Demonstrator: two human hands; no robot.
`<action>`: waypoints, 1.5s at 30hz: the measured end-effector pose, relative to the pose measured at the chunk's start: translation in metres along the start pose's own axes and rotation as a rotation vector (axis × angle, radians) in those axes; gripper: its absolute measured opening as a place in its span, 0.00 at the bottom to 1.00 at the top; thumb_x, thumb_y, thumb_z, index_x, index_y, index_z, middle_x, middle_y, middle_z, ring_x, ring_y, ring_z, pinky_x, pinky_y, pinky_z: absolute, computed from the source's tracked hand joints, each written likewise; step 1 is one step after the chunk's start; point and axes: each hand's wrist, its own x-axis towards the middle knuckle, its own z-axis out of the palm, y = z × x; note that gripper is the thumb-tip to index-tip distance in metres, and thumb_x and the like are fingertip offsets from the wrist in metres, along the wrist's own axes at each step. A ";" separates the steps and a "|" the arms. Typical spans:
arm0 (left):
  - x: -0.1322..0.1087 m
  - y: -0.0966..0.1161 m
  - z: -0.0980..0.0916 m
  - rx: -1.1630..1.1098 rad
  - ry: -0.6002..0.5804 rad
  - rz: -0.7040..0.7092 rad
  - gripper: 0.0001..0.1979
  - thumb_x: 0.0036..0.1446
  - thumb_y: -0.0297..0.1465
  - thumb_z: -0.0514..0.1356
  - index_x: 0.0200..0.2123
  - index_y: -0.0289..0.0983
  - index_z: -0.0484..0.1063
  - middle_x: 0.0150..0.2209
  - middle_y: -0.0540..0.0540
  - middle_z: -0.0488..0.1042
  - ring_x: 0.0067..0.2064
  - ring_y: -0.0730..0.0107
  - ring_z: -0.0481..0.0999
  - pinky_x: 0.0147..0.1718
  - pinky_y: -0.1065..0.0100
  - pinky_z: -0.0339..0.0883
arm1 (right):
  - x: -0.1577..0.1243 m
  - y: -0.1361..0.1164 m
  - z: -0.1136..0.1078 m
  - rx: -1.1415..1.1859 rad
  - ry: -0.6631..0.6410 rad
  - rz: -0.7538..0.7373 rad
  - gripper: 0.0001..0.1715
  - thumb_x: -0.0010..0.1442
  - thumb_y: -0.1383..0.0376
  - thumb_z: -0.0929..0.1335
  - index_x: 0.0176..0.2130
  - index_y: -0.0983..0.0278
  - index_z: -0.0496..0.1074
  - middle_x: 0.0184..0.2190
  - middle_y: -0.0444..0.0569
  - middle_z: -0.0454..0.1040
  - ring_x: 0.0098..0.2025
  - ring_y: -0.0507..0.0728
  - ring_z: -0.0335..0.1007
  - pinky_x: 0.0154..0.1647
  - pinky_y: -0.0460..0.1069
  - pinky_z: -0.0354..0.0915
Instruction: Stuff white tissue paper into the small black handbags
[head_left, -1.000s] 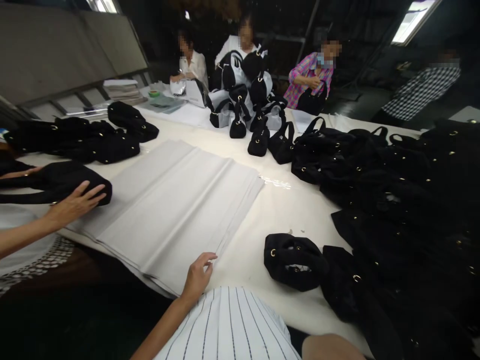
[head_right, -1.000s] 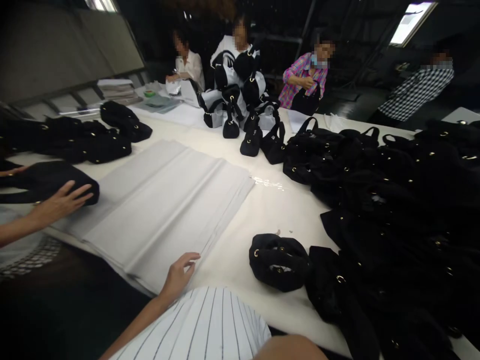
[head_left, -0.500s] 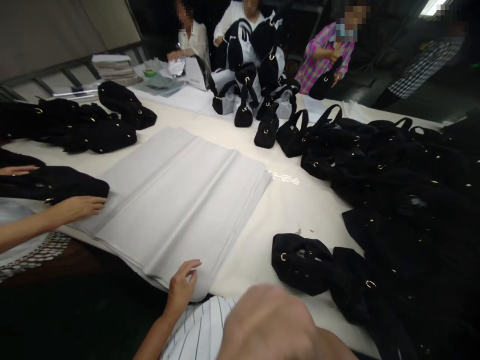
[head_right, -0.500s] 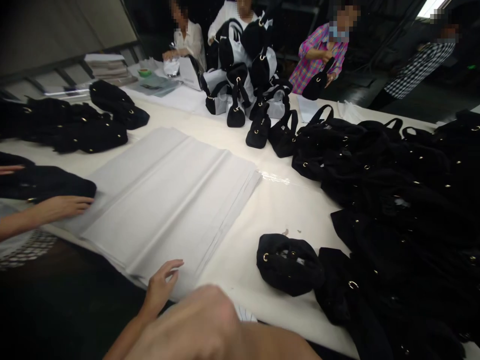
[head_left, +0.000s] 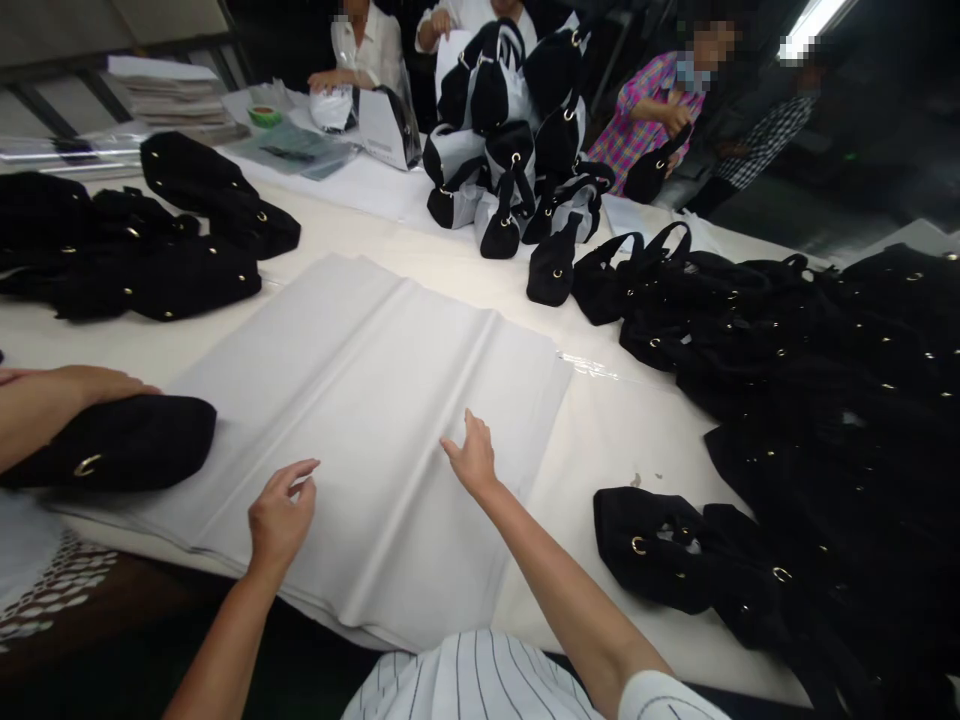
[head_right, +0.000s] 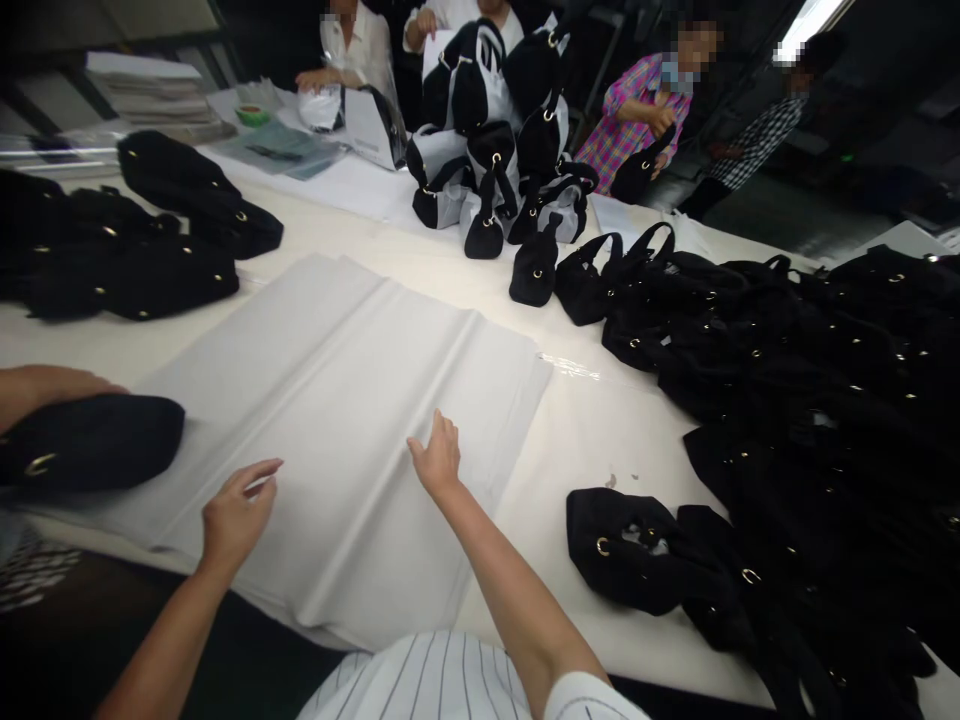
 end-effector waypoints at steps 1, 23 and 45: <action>0.018 -0.005 -0.005 0.037 -0.002 -0.010 0.17 0.53 0.35 0.53 0.43 0.38 0.75 0.45 0.44 0.76 0.40 0.63 0.78 0.46 0.58 0.73 | 0.015 -0.016 0.011 -0.087 -0.017 -0.036 0.43 0.57 0.59 0.68 0.64 0.75 0.54 0.60 0.64 0.61 0.62 0.66 0.54 0.62 0.57 0.54; 0.073 -0.052 0.014 -0.112 -0.093 -0.153 0.18 0.51 0.38 0.54 0.44 0.38 0.74 0.46 0.43 0.76 0.45 0.59 0.77 0.50 0.57 0.70 | 0.084 -0.045 0.124 -0.281 -0.088 -0.126 0.23 0.67 0.63 0.59 0.59 0.69 0.63 0.64 0.56 0.58 0.69 0.63 0.38 0.65 0.68 0.23; 0.224 -0.016 0.067 0.304 -0.289 -0.120 0.44 0.49 0.56 0.49 0.53 0.21 0.66 0.55 0.20 0.66 0.59 0.37 0.64 0.55 0.45 0.58 | -0.121 0.142 -0.052 0.808 0.222 0.574 0.53 0.44 0.47 0.74 0.64 0.56 0.57 0.61 0.59 0.62 0.59 0.67 0.64 0.53 0.58 0.67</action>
